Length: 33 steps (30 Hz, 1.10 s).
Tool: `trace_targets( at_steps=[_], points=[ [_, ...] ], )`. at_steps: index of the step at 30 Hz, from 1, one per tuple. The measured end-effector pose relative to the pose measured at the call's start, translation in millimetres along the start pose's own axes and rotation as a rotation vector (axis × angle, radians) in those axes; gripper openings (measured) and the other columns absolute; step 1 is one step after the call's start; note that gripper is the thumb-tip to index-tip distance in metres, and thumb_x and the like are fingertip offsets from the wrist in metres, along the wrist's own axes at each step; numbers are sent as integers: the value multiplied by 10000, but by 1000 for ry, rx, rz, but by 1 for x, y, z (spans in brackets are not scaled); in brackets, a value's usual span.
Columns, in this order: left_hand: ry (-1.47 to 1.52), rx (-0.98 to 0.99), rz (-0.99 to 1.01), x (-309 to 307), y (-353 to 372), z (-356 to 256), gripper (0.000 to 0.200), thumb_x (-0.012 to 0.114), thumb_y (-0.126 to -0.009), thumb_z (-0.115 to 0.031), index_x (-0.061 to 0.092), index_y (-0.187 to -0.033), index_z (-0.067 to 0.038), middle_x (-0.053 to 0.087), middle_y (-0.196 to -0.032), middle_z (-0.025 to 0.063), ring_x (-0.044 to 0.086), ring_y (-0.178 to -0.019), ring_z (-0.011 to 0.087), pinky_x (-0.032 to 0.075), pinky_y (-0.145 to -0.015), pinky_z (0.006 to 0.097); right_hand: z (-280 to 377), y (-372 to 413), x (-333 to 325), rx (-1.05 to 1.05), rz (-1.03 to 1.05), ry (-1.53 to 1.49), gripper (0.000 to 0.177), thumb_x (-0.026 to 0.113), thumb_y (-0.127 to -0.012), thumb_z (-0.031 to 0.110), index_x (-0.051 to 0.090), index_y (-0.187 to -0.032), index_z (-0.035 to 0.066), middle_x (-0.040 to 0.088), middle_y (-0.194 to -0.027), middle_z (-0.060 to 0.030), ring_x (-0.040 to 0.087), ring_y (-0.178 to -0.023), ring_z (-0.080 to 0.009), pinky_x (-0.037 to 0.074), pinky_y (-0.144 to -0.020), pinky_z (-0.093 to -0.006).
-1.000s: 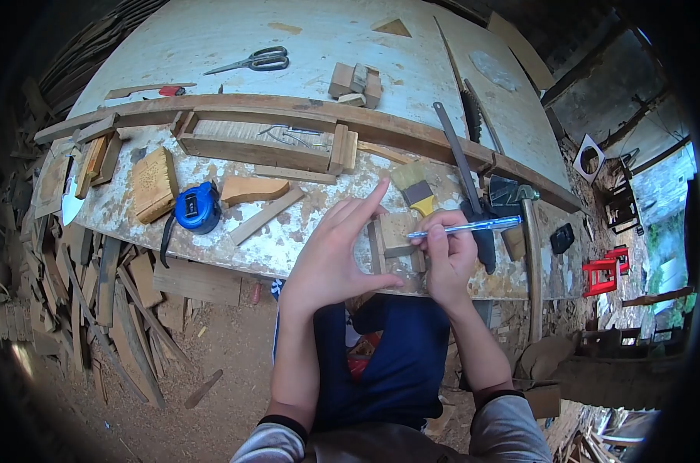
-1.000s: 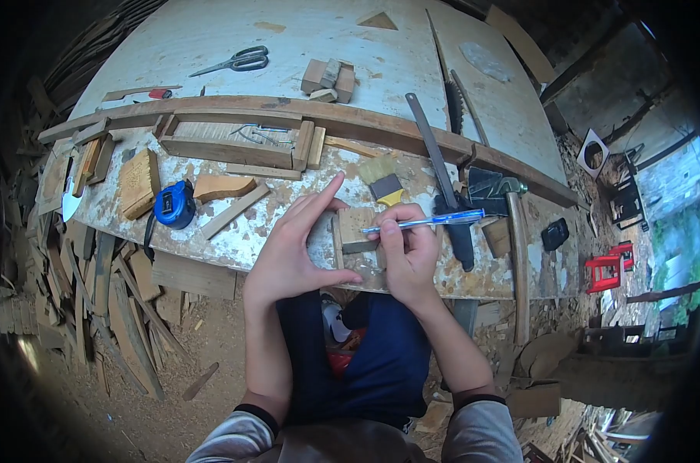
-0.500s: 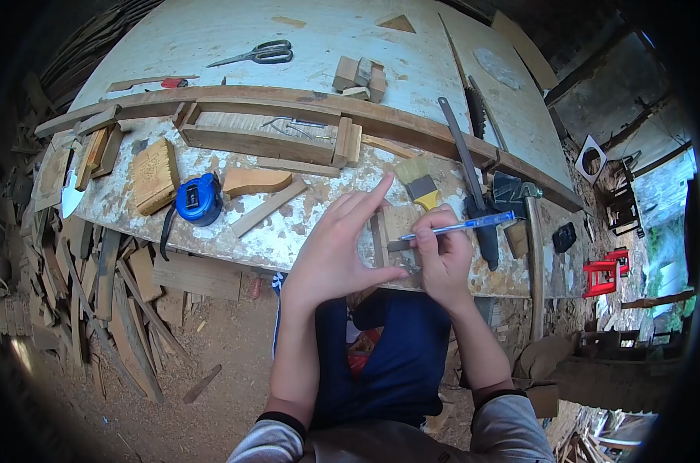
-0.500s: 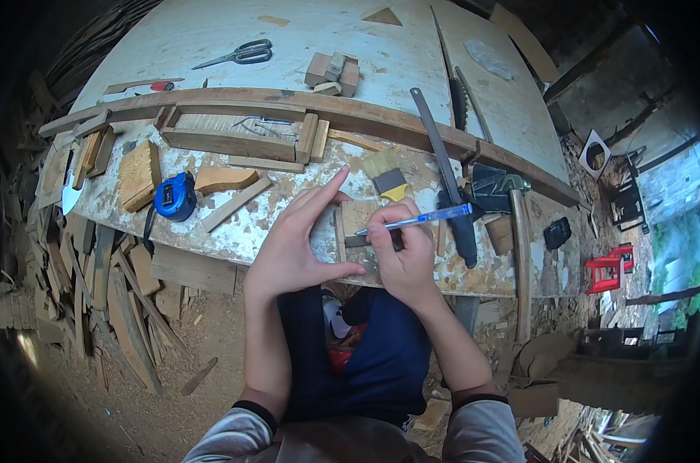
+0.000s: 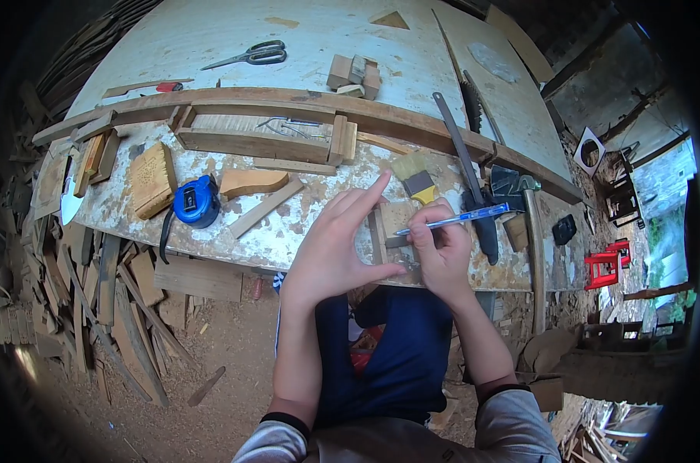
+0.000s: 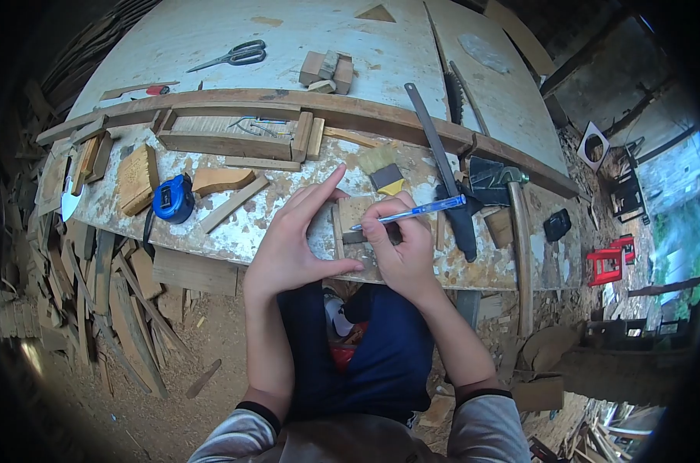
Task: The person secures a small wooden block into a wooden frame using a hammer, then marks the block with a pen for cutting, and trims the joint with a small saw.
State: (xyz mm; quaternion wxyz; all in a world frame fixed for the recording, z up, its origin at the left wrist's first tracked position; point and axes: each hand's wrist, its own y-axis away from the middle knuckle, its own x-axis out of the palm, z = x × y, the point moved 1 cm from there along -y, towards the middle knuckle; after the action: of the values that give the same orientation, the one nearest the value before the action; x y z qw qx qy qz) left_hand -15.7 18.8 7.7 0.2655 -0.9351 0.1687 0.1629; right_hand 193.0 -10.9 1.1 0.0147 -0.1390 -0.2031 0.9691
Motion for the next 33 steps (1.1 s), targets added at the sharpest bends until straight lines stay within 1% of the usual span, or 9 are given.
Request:
trace_targets(
  at_steps=[6,15,19,22,24,27,30,33],
  points=[
    [-11,4,-6,0,0,0,1244,1039,-632,-269,420,-1688,-50,667,-1210,190,630,-1124,366,504,-1067,446,-2,0,0,3,-5,-15,156,744,-1059,160,689,-1013,21,627,-914,-56,607,-833,-162,479,-770,-303],
    [-17,15,-10,1,1,1,1234,1037,-638,-268,422,-1685,-45,665,-1262,197,621,-1168,374,496,-1086,449,-3,0,-1,-19,8,0,130,731,-1062,137,684,-1019,25,622,-918,-53,610,-823,-152,479,-760,-299],
    [-20,12,-9,1,0,-1,1229,1035,-640,-267,425,-1684,-50,664,-1248,194,624,-1167,372,498,-1084,449,-4,0,-2,-15,5,23,121,735,-1056,129,686,-1016,26,618,-920,-51,610,-825,-147,477,-754,-296],
    [-16,-4,-4,1,0,-1,1223,1033,-641,-263,429,-1683,-55,663,-1236,193,629,-1157,371,502,-1078,451,-1,0,1,26,-13,-40,121,745,-1046,124,688,-1011,23,616,-918,-50,614,-823,-146,477,-752,-294],
    [-15,-8,-5,1,0,0,1218,1032,-643,-261,432,-1683,-62,662,-1229,193,635,-1151,372,505,-1075,453,-2,1,-1,26,-6,-26,118,748,-1044,121,690,-1011,23,619,-919,-52,616,-818,-149,481,-755,-296],
    [-29,-53,6,0,0,-1,1241,1050,-615,-249,453,-1689,-78,701,-1285,186,681,-1221,330,515,-1117,442,-4,1,-2,4,1,13,115,746,-1046,118,691,-1013,22,628,-921,-55,622,-822,-156,487,-765,-304],
    [-12,-2,-22,1,0,0,1206,1029,-647,-256,439,-1683,-78,669,-1235,199,648,-1167,375,513,-1071,453,-2,0,-1,-8,3,-5,119,742,-1051,123,691,-1014,22,641,-920,-59,625,-837,-162,491,-778,-311],
    [-4,-1,-24,1,0,-1,1202,1027,-649,-249,438,-1683,-77,670,-1227,203,653,-1161,376,517,-1068,454,-2,0,-1,9,-4,-38,129,741,-1055,130,689,-1015,19,655,-923,-63,628,-844,-167,493,-786,-316]
  ],
)
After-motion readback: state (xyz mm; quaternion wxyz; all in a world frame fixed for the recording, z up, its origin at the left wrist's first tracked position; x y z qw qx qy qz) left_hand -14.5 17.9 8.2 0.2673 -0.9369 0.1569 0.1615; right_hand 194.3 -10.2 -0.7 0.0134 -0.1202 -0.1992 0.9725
